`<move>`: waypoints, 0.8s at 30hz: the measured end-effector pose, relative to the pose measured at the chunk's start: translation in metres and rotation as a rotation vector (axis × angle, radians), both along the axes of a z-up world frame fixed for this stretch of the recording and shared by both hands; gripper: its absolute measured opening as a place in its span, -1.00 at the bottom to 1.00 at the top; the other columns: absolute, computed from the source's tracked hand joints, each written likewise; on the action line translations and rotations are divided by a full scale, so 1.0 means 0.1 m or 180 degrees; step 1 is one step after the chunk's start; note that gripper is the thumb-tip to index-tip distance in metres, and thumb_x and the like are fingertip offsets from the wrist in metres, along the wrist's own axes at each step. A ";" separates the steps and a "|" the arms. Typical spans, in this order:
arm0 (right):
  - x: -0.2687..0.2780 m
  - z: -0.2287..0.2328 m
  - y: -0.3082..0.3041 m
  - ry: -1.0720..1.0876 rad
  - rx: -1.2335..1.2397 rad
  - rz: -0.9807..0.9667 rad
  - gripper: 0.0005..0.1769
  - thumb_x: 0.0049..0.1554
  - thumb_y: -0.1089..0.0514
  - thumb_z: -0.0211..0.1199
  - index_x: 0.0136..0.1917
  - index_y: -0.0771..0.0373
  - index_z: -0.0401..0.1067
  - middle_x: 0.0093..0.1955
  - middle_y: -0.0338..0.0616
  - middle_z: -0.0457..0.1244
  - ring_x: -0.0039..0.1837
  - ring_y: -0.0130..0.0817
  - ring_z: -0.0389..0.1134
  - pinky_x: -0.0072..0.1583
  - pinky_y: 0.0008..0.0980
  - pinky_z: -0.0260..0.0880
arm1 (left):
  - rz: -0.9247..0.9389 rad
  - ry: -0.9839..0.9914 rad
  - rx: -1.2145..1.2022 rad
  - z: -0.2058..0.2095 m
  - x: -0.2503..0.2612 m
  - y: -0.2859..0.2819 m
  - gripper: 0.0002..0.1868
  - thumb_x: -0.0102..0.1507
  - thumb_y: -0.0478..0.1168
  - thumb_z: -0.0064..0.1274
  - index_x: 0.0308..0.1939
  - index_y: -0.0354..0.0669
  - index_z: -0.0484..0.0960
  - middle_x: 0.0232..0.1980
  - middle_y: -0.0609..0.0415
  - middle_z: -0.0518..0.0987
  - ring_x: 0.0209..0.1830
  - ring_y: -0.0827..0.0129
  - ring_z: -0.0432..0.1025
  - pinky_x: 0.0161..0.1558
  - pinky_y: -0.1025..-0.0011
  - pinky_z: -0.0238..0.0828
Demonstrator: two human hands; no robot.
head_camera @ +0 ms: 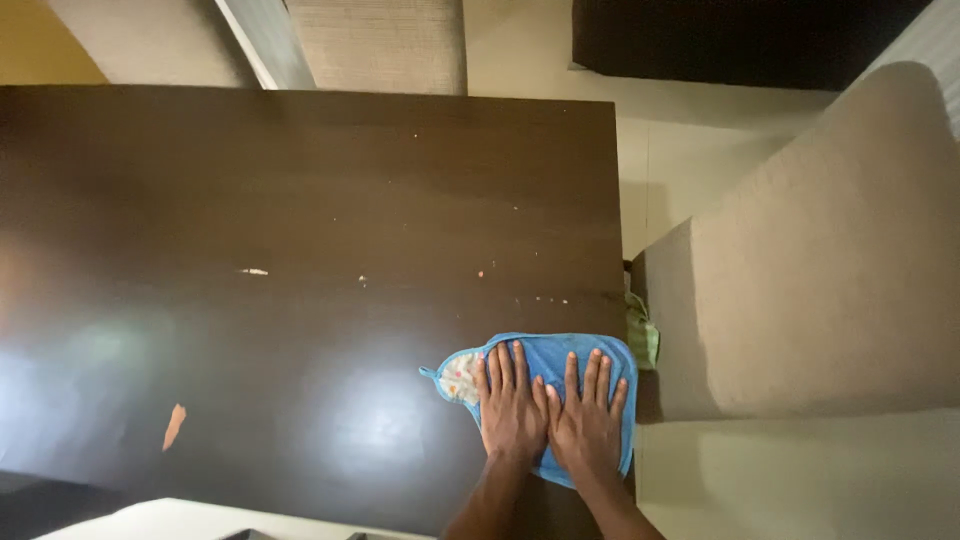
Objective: The recorder is wiping down a large wooden dining table using a blue cloth.
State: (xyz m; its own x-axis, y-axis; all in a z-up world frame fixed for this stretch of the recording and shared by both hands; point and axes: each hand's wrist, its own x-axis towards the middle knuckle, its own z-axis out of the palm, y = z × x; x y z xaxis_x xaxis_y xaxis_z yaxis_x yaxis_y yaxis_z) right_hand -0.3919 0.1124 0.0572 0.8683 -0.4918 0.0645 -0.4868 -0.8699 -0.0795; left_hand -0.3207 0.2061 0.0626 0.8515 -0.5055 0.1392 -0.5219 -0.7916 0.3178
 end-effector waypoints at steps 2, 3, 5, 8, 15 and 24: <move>-0.11 0.10 0.05 0.0142 0.0024 0.0054 -0.23 0.27 -0.24 -0.21 0.58 0.26 -0.02 0.63 0.33 -0.18 0.64 0.19 -0.21 0.51 0.26 -0.27 | 0.0023 0.0133 0.0063 0.10 -0.12 0.08 -0.30 0.36 0.01 -0.29 0.45 -0.46 0.21 0.52 -0.37 0.16 0.57 -0.10 -0.03 0.53 -0.08 -0.36; -0.19 0.15 0.08 0.0256 0.0028 0.0096 -0.23 0.27 -0.24 -0.21 0.57 0.27 -0.03 0.61 0.33 -0.19 0.63 0.20 -0.22 0.49 0.27 -0.28 | 0.0033 0.0239 0.0105 0.15 -0.20 0.11 -0.29 0.35 0.02 -0.29 0.45 -0.45 0.20 0.51 -0.37 0.16 0.56 -0.11 -0.04 0.52 -0.08 -0.37; -0.31 0.34 0.14 0.0450 0.0069 0.0124 -0.23 0.28 -0.24 -0.22 0.58 0.26 -0.03 0.62 0.32 -0.19 0.64 0.19 -0.22 0.51 0.27 -0.28 | 0.0055 0.0310 0.0159 0.32 -0.33 0.17 -0.29 0.36 0.01 -0.29 0.45 -0.46 0.20 0.51 -0.38 0.16 0.56 -0.11 -0.03 0.52 -0.08 -0.36; -0.50 0.57 0.20 0.0590 0.0162 0.0178 -0.25 0.28 -0.22 -0.23 0.57 0.25 -0.02 0.63 0.30 -0.19 0.65 0.16 -0.22 0.51 0.26 -0.27 | 0.0139 0.0440 0.0197 0.48 -0.53 0.22 -0.28 0.36 0.02 -0.29 0.46 -0.46 0.20 0.50 -0.38 0.17 0.55 -0.10 -0.03 0.52 -0.08 -0.35; -0.85 0.76 0.27 0.0362 0.0188 0.0407 -0.26 0.28 -0.18 -0.21 0.54 0.36 0.01 0.59 0.42 -0.17 0.61 0.26 -0.22 0.46 0.30 -0.24 | 0.0166 0.0496 0.0197 0.70 -0.88 0.37 -0.29 0.37 0.02 -0.29 0.47 -0.47 0.19 0.51 -0.38 0.17 0.55 -0.11 -0.02 0.52 -0.07 -0.33; -0.98 0.93 0.36 0.0450 0.0386 0.0403 -0.25 0.30 -0.18 -0.24 0.58 0.33 -0.03 0.64 0.40 -0.26 0.66 0.23 -0.27 0.52 0.27 -0.22 | -0.0039 0.0559 0.0316 0.96 -0.93 0.46 -0.25 0.33 0.04 -0.27 0.45 -0.48 0.18 0.51 -0.41 0.14 0.58 -0.14 -0.04 0.55 -0.09 -0.35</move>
State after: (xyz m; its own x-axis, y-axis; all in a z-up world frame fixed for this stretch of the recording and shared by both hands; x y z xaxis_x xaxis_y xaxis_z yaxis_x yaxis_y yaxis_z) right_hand -0.4897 0.1485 0.1499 0.9198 -0.3751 -0.1153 -0.3881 -0.9130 -0.1259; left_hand -0.4137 0.2517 0.1583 0.8520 -0.5199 -0.0620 -0.4752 -0.8175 0.3255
